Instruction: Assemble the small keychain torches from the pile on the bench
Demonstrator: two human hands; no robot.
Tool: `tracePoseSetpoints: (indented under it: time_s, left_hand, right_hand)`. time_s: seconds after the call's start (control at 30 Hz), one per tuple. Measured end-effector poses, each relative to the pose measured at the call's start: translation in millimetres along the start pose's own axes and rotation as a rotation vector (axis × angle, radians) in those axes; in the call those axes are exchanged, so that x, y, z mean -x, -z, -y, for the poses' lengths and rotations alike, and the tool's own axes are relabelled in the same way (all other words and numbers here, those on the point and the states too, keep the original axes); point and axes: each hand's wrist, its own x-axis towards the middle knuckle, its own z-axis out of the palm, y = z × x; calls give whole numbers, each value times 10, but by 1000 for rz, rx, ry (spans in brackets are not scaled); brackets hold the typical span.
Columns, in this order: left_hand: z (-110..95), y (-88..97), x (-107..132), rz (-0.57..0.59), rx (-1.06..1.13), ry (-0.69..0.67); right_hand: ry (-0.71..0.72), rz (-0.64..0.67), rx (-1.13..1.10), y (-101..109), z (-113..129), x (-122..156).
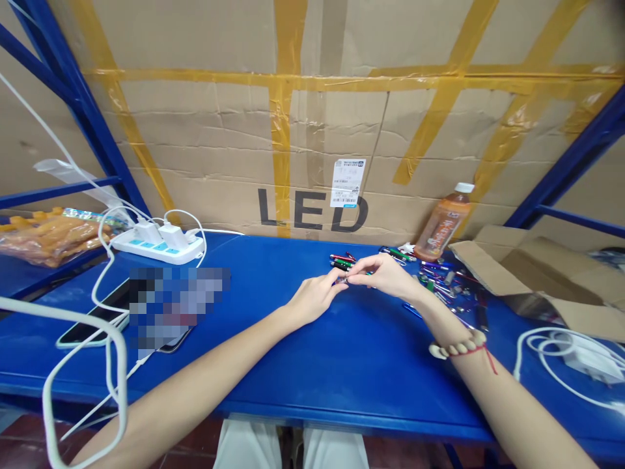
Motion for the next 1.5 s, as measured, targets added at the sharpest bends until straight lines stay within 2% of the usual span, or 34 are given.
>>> tracePoseSetpoints:
  time_s: [0.23, 0.4, 0.53, 0.67, 0.8, 0.87, 1.07, 1.33, 1.5]
  left_hand:
    - [65, -77, 18, -12, -64, -56]
    - [66, -58, 24, -40, -41, -63]
    - [69, -42, 5, -61, -15, -22]
    - [82, -46, -21, -53, 41, 46]
    - [93, -52, -29, -17, 99, 37]
    - [98, -55, -30, 4, 116, 38]
    - [83, -50, -30, 44, 116, 39]
    - [64, -34, -28, 65, 38, -18]
    - [96, -80, -22, 84, -52, -114]
  right_hand:
    - [-206, 100, -107, -43, -140, -34]
    - [-242, 108, -129, -87, -147, -32]
    - [-169, -7, -126, -138, -147, -58]
    - [16, -135, -168, -182, -142, -78]
    - [195, -105, -132, -142, -127, -70]
    - [234, -64, -112, -98, -124, -61]
    - [228, 63, -97, -11, -164, -46]
    - [232, -38, -38, -10, -191, -55]
    - [144, 35, -136, -27, -225, -60]
